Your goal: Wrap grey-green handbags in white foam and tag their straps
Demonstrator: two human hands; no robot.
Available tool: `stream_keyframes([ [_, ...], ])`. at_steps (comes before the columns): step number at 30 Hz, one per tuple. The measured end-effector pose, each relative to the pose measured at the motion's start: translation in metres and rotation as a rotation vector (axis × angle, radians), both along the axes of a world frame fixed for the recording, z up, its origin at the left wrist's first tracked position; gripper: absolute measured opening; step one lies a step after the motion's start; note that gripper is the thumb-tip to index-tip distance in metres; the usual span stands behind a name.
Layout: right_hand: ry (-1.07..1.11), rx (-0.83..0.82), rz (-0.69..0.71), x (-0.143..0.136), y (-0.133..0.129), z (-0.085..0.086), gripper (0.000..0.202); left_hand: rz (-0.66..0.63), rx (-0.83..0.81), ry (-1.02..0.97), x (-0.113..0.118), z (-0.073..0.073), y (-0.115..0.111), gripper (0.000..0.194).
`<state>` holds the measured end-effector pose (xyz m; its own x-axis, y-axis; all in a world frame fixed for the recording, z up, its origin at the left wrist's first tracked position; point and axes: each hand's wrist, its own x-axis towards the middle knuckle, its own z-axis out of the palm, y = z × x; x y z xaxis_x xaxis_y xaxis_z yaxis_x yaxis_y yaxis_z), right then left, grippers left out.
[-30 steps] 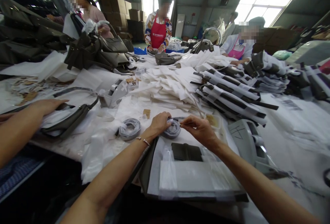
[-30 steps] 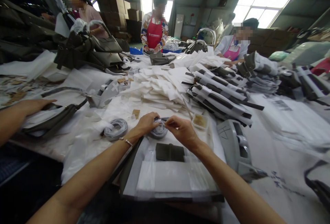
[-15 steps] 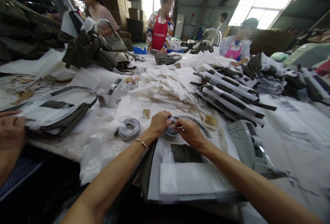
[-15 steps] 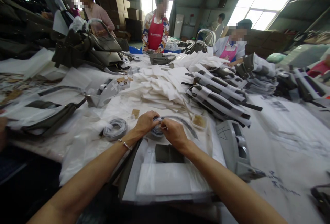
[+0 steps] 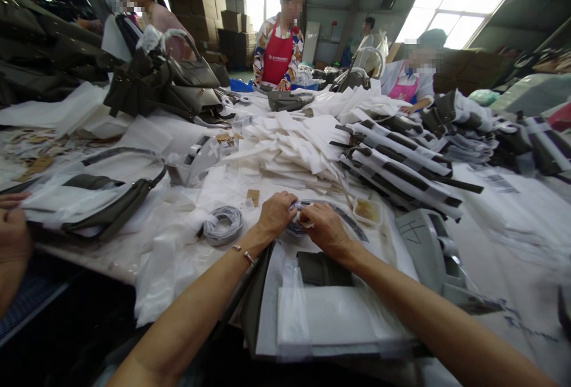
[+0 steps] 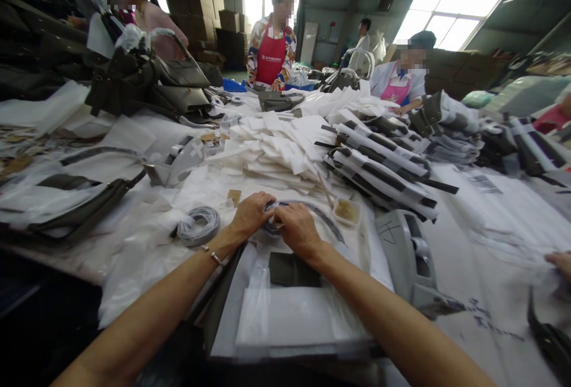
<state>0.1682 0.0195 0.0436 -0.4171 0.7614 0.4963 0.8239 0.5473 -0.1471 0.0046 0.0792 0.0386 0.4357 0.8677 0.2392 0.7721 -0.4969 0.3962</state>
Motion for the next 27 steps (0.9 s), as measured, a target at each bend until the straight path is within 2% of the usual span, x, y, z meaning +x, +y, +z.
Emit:
stream_keyframes([
  [4,-0.138,0.08,0.083,0.005,0.005,0.012,0.019,-0.013,0.002,0.01,0.0,0.003,-0.002,0.022],
  [9,-0.107,0.129,0.001,0.017,0.01,0.022,0.016,-0.029,0.007,0.002,-0.001,0.002,-0.002,0.023],
  [16,-0.233,0.067,0.161,0.0,-0.005,0.008,0.016,-0.045,-0.005,-0.023,0.001,0.0,-0.003,0.026],
  [19,-0.26,0.115,0.092,0.0,0.003,0.009,0.016,-0.047,-0.023,-0.059,0.002,0.002,-0.006,0.027],
  [23,-0.142,0.138,-0.028,0.004,0.025,0.001,0.016,-0.006,-0.071,-0.137,0.006,0.004,-0.01,0.032],
  [27,-0.114,0.036,0.049,0.011,0.033,-0.01,0.015,0.009,-0.19,-0.242,0.002,0.007,-0.001,0.035],
])
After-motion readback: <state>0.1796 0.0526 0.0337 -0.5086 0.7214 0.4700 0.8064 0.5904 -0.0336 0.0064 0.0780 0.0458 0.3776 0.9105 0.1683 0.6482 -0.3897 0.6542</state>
